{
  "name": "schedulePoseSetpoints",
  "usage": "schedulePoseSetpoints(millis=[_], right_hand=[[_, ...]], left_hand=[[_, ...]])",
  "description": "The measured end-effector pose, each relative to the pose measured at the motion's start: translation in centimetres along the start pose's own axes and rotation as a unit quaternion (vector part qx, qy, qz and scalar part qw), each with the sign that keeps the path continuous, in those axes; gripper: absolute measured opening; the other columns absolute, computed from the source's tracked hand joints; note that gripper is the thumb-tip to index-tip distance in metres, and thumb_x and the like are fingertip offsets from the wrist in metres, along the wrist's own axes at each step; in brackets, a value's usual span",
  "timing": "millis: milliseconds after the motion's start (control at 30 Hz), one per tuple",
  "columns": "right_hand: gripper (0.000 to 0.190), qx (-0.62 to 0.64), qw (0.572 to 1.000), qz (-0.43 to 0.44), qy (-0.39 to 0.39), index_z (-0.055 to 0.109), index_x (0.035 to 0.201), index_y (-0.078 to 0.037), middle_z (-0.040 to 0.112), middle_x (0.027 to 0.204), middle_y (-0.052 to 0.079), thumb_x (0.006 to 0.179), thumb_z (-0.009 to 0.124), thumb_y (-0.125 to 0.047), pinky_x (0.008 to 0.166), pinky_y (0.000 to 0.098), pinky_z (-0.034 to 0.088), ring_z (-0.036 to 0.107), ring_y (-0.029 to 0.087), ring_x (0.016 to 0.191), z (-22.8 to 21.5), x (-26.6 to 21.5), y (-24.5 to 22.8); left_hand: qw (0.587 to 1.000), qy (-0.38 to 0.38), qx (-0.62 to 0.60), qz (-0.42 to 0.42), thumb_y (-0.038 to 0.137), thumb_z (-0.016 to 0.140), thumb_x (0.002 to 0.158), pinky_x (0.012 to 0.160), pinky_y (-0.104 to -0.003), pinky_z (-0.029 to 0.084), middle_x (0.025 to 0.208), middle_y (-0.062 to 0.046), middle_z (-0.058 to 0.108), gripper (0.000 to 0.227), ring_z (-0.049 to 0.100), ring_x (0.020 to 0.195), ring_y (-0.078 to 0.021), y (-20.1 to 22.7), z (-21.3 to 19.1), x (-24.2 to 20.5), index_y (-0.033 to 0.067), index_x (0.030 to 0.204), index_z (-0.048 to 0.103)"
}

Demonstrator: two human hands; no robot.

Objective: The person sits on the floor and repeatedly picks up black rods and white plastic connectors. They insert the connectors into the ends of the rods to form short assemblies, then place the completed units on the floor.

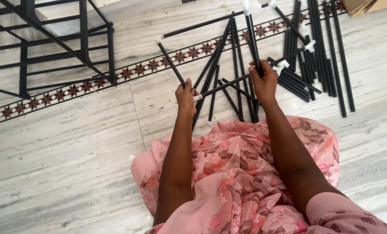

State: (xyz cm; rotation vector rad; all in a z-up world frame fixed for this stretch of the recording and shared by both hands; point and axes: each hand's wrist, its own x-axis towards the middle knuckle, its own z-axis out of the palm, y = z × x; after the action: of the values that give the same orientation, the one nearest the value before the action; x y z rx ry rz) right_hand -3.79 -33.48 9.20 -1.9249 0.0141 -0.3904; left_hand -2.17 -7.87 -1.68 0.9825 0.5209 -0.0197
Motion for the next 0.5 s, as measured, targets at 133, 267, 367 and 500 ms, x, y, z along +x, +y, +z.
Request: schedulePoseSetpoints(millis=[133, 267, 367, 500], right_hand=[[0.014, -0.059, 0.996, -0.066, -0.014, 0.07, 0.116, -0.004, 0.065, 0.087, 0.001, 0.102, 0.07, 0.0, 0.062, 0.0237, 0.042, 0.054, 0.006, 0.073, -0.8, -0.2, -0.4], [0.031, -0.093, 0.98, -0.128, -0.118, 0.067, 0.123, -0.004, 0.07, 0.105, 0.009, 0.094, 0.071, 0.002, 0.07, 0.0306, 0.054, 0.066, 0.015, 0.082, 1.2, -0.6, -1.4], [0.042, -0.104, 0.953, -0.199, -0.205, 0.064, 0.129, -0.003, 0.068, 0.122, 0.014, 0.088, 0.07, 0.002, 0.078, 0.0382, 0.056, 0.069, 0.026, 0.095, 3.6, -0.7, -2.2], [0.037, -0.101, 0.942, -0.002, -0.319, 0.061, 0.127, -0.009, 0.066, 0.11, 0.008, 0.091, 0.069, -0.013, 0.076, 0.0397, 0.055, 0.071, 0.027, 0.081, 6.1, -1.0, -2.7]], left_hand=[[0.997, -0.006, -0.007, 0.076, 0.031, 0.067, 0.102, 0.051, -0.031, 0.045, 0.061, 0.002, 0.042, 0.031, 0.043, 0.052, -0.0116, 2.9, 0.7, -1.6, 0.0035, 0.089, 0.058], [0.986, -0.055, -0.008, 0.16, 0.03, 0.067, 0.102, 0.053, -0.029, 0.041, 0.059, 0.002, 0.04, 0.031, 0.041, 0.052, -0.01, 6.2, 0.4, -3.8, 0.0033, 0.091, 0.059], [0.985, -0.055, -0.027, 0.162, 0.032, 0.063, 0.103, 0.053, -0.028, 0.042, 0.06, 0.002, 0.042, 0.031, 0.041, 0.053, -0.0087, 7.7, 0.1, -4.8, 0.0021, 0.094, 0.062], [0.988, -0.027, -0.052, 0.142, 0.03, 0.062, 0.104, 0.053, -0.029, 0.042, 0.061, 0.001, 0.043, 0.03, 0.042, 0.054, -0.0098, 8.2, -0.6, -4.6, 0.0003, 0.096, 0.06]])
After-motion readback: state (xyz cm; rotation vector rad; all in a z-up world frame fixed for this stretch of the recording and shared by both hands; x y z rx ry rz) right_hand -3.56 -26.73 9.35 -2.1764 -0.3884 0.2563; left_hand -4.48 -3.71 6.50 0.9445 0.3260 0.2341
